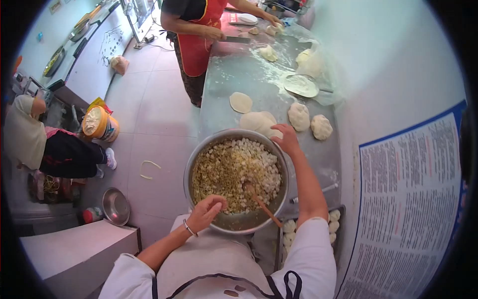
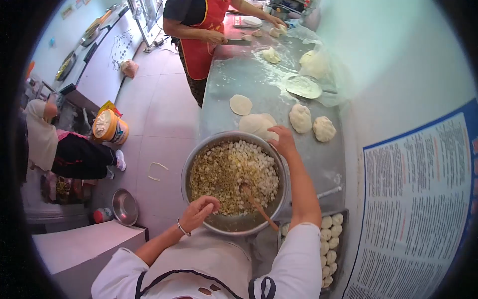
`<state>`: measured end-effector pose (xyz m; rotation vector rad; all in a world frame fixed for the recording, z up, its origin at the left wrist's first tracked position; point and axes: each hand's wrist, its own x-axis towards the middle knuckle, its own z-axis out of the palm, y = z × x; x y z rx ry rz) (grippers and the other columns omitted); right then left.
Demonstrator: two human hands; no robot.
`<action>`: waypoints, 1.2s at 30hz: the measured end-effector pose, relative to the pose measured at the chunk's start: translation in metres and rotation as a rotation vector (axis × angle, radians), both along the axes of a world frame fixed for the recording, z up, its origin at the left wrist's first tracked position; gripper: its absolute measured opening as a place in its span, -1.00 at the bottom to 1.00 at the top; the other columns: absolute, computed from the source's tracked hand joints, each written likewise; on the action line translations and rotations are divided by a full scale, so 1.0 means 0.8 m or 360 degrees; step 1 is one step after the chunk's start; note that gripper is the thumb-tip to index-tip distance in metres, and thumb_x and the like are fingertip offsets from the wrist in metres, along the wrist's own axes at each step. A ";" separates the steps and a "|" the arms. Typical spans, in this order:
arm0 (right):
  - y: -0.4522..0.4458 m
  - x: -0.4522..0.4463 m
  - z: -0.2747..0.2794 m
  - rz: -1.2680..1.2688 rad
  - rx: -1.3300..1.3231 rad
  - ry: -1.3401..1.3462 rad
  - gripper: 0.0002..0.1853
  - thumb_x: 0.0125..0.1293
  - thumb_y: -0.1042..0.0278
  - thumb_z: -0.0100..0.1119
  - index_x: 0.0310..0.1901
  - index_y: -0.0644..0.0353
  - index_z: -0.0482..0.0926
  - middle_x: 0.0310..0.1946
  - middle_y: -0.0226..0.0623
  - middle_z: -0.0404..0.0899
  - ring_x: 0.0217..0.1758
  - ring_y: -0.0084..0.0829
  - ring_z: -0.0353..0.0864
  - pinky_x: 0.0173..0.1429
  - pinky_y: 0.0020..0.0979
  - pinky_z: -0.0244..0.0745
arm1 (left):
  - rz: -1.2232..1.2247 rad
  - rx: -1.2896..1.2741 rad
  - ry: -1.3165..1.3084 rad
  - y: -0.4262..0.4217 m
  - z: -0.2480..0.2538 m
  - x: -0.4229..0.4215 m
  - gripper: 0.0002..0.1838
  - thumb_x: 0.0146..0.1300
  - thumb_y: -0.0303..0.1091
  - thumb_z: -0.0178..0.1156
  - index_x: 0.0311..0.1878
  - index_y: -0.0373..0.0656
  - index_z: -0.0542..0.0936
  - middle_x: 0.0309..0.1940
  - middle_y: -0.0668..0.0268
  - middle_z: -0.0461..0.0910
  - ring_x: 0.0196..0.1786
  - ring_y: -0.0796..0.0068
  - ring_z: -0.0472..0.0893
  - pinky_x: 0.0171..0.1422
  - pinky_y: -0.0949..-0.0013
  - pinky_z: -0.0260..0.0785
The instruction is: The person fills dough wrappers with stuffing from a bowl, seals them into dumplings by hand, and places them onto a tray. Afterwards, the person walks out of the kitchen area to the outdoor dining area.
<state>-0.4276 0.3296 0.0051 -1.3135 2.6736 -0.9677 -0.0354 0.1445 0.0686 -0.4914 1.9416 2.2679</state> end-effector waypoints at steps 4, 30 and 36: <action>-0.074 -0.059 -0.047 0.0345 0.0320 0.0126 -0.61 -0.01 0.32 0.49 -0.07 -0.06 0.71 0.08 -0.38 0.63 0.23 -0.22 0.51 0.26 -0.17 0.42 | 0.0185 0.0029 -0.0055 0.012 -0.008 -0.016 -0.77 0.54 -0.34 0.01 0.12 -0.23 0.51 -0.06 0.31 0.62 0.00 0.56 0.59 0.16 0.42 0.46; -0.118 -0.090 -0.049 -0.0003 -0.1300 -0.1774 -0.80 0.55 0.26 0.05 0.00 0.18 0.54 -0.19 -0.55 0.55 -0.06 -0.66 0.51 0.07 -0.53 0.43 | 0.0271 0.0027 -0.0105 0.010 -0.003 -0.047 -0.69 0.54 -0.24 0.03 0.14 -0.27 0.51 -0.07 0.26 0.63 0.02 0.52 0.61 0.15 0.38 0.48; -0.075 0.111 0.099 0.0587 -0.0648 -0.1360 -0.85 0.48 0.35 0.11 -0.01 0.17 0.56 -0.11 -0.45 0.61 -0.02 -0.48 0.55 0.10 -0.41 0.43 | 0.0523 0.1967 -0.0145 -0.024 0.019 -0.120 -0.39 0.52 0.05 -0.05 0.37 -0.28 0.34 0.23 -0.01 0.51 0.27 0.01 0.55 0.31 -0.12 0.45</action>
